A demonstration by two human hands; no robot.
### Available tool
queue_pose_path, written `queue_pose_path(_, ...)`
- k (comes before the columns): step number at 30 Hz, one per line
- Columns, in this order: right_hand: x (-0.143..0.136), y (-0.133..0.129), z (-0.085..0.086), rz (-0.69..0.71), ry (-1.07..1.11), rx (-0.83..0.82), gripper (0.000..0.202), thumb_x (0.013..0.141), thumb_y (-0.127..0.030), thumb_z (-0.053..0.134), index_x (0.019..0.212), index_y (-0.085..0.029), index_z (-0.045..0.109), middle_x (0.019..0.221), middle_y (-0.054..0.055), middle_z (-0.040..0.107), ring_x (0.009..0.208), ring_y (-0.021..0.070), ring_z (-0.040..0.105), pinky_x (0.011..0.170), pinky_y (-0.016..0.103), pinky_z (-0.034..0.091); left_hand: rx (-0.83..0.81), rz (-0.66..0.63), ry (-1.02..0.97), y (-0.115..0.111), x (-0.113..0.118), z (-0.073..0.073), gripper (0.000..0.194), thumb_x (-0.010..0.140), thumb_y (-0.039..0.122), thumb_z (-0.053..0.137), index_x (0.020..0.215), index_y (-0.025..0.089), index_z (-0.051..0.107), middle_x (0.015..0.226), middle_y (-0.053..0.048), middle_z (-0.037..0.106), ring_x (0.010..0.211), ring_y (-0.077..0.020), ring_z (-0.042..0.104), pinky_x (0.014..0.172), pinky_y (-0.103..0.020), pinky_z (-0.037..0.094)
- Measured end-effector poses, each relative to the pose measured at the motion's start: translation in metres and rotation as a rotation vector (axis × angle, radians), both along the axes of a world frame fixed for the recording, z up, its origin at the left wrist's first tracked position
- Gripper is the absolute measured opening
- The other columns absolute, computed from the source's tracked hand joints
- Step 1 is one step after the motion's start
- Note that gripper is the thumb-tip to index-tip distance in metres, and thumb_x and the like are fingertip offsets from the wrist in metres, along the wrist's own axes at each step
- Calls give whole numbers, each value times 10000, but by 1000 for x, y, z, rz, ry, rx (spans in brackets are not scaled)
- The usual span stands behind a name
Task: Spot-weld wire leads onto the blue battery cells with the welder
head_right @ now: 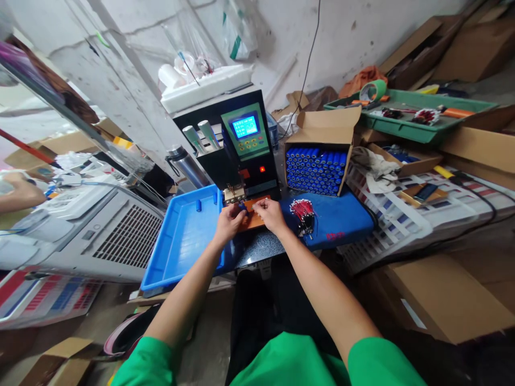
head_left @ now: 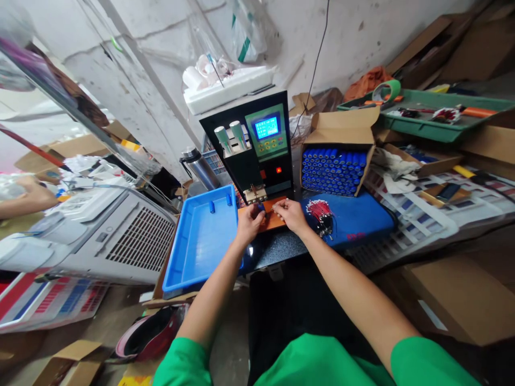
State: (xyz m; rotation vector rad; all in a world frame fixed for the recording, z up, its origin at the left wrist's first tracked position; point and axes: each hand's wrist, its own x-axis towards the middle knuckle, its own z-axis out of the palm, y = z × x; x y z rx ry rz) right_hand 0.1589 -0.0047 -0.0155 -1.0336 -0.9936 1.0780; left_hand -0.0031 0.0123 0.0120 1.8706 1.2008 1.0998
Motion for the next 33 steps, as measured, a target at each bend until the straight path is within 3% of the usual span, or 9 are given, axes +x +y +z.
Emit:
queue_pose_path(3,0,0,0,-1,-10,11,348,692,-519,721,716,-181,646,629,13,611,535,131,518,493,251,419,-10,-8,-26,-2,1,-2,167,791,304,664,720,187,568,599,28,522,564,-117,477,571,-244,409)
queue_pose_path(9,-1,2,2,-8,-50,21,343,692,-519,721,718,-190,627,603,1,587,577,151,545,523,261,439,-52,-28,-99,0,2,-10,173,795,335,680,797,184,594,681,4,596,618,-138,538,624,-270,446)
queue_pose_path(13,-5,5,6,-51,-85,38,299,704,-478,707,737,-191,634,670,20,638,669,182,601,606,284,481,-42,1,-82,-2,2,-12,180,796,329,689,877,177,636,745,-12,631,660,-144,557,649,-272,455)
queue_pose_path(19,-14,10,15,-37,-154,79,234,738,-409,639,736,-177,663,773,47,707,767,204,641,753,314,491,3,23,-98,-3,3,-12,160,800,296,681,891,169,644,664,14,573,604,-123,511,592,-240,427)
queue_pose_path(33,-25,20,9,-67,-275,62,170,805,-351,654,767,-189,690,777,35,728,748,210,664,698,292,475,41,14,-121,-2,3,-13,144,803,274,666,882,155,647,684,12,590,622,-119,521,611,-236,449)
